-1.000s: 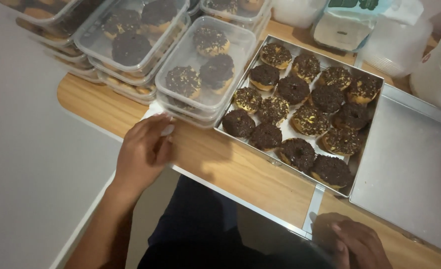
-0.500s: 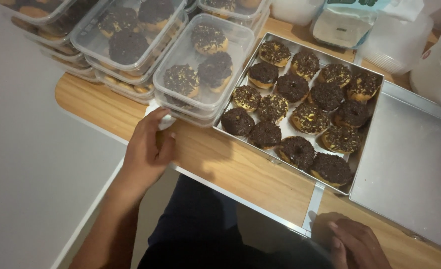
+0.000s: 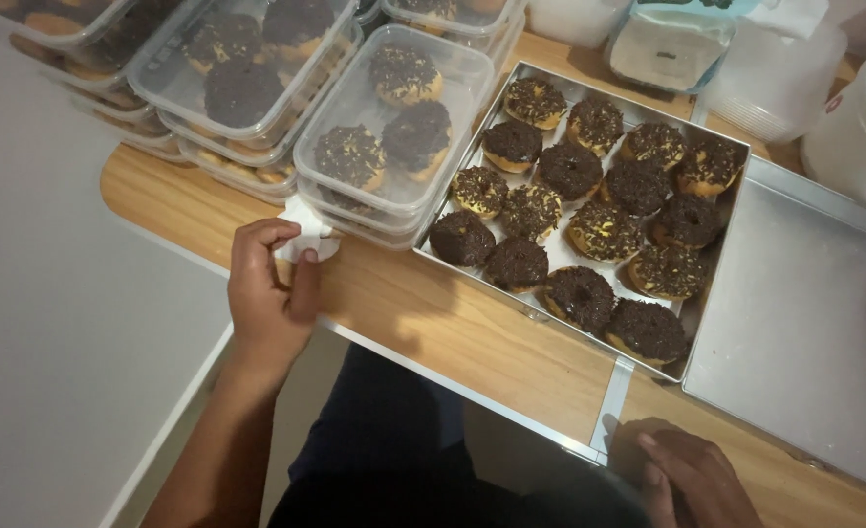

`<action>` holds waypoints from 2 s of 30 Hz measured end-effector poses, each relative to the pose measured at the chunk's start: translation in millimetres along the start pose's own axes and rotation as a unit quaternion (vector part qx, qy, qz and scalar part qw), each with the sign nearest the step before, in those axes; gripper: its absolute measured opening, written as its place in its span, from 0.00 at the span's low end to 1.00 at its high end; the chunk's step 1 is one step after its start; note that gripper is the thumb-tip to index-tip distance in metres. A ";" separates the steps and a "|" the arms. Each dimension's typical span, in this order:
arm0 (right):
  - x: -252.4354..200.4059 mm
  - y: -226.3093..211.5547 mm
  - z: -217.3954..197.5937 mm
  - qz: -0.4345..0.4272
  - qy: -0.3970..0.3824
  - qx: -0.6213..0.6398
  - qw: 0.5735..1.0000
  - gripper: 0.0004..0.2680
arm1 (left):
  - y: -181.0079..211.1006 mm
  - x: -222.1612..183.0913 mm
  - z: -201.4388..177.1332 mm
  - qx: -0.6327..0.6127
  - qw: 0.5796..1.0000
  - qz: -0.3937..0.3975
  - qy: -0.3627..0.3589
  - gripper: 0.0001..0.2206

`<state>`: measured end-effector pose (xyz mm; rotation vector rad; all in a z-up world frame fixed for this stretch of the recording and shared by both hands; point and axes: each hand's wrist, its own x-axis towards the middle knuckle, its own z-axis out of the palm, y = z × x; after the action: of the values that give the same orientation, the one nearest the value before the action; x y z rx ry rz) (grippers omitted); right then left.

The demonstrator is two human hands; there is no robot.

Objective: Applying yellow spread to plain donuts and dipping them in chocolate shavings to prepare decorated donuts.

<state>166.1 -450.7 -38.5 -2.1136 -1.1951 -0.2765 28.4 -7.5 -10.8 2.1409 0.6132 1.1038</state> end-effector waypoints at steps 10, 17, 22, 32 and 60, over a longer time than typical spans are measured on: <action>-112.0 143.3 25.1 0.066 -0.065 -0.020 0.996 0.16 | 13.8 -24.7 20.3 -0.029 0.989 0.145 0.027 0.08; -21.6 59.1 -28.0 -0.213 0.432 -0.436 0.760 0.08 | 63.8 -32.6 68.3 -0.038 0.948 0.300 -0.098 0.18; 29.3 49.4 -157.2 0.153 0.257 -0.265 0.917 0.07 | 73.9 -39.6 85.2 0.000 0.939 0.307 -0.153 0.27; 113.9 249.9 -271.3 0.561 0.039 -0.267 0.782 0.13 | 65.2 -43.0 97.3 0.078 0.932 0.319 -0.156 0.37; 89.3 252.8 -289.6 0.348 0.257 -0.163 0.887 0.16 | 63.2 -43.1 96.8 0.088 0.932 0.313 -0.161 0.38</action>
<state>463.8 -666.6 104.5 -2.3822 -0.0506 -0.6779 93.1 -110.7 -30.7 2.6931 -0.1517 0.9888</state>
